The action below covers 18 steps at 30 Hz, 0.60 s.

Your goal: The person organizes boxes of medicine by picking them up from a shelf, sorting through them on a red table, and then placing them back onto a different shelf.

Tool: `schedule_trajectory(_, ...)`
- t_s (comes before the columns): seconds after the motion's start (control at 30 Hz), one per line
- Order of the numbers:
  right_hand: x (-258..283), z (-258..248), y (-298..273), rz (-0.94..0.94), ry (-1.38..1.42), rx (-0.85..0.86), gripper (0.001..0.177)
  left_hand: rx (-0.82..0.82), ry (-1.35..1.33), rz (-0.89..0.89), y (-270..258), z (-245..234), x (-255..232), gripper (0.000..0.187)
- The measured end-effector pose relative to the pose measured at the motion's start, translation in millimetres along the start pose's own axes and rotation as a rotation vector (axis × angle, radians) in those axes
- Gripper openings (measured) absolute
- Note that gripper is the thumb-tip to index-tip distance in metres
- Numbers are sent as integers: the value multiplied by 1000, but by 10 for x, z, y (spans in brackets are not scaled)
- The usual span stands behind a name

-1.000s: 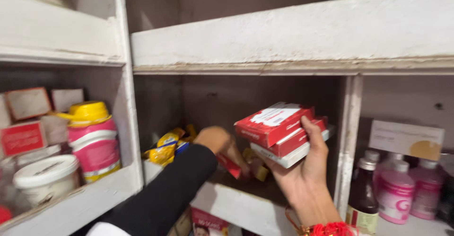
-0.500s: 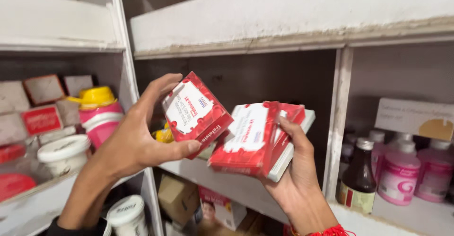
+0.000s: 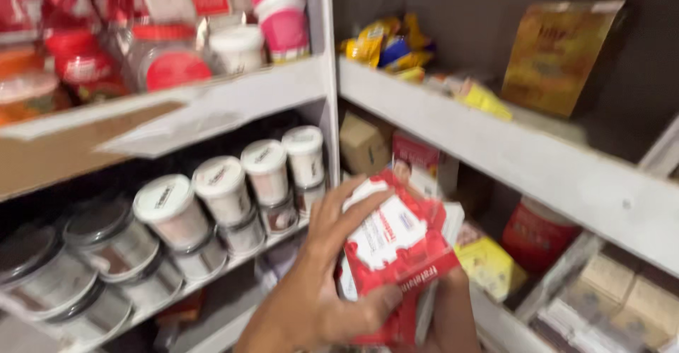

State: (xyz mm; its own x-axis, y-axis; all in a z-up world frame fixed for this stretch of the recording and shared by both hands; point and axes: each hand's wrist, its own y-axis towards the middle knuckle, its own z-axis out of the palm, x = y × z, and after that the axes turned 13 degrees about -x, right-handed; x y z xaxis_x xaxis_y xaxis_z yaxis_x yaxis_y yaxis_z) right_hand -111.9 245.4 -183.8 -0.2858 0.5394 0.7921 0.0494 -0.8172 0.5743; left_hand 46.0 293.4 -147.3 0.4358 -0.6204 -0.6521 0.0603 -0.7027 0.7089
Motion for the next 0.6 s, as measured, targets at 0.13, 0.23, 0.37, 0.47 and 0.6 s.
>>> schedule_trajectory(0.13, 120, 177, -511, -24, -148, 99, 63, -44, 121, 174, -315, -282, -22, 96)
schedule_trajectory(0.23, 159, 430, -776, 586, 471, -48, 60, -21, 143, 234, -603, -541, -111, 96)
schedule_trajectory(0.37, 267, 878, -1329, 911, 875, -175, 65, 34, 132, 212, -1079, -1071, -371, 98)
schedule_trajectory(0.47, 431, 1224, -1863, 880, 891, -139, 66, 74, 152, 174, -1496, -1524, -610, 99)
schedule_trajectory(0.6, 737, 1628, -2541, 867, 898, -171, 58, 107, 116, 149, -2047, -2072, -883, 98)
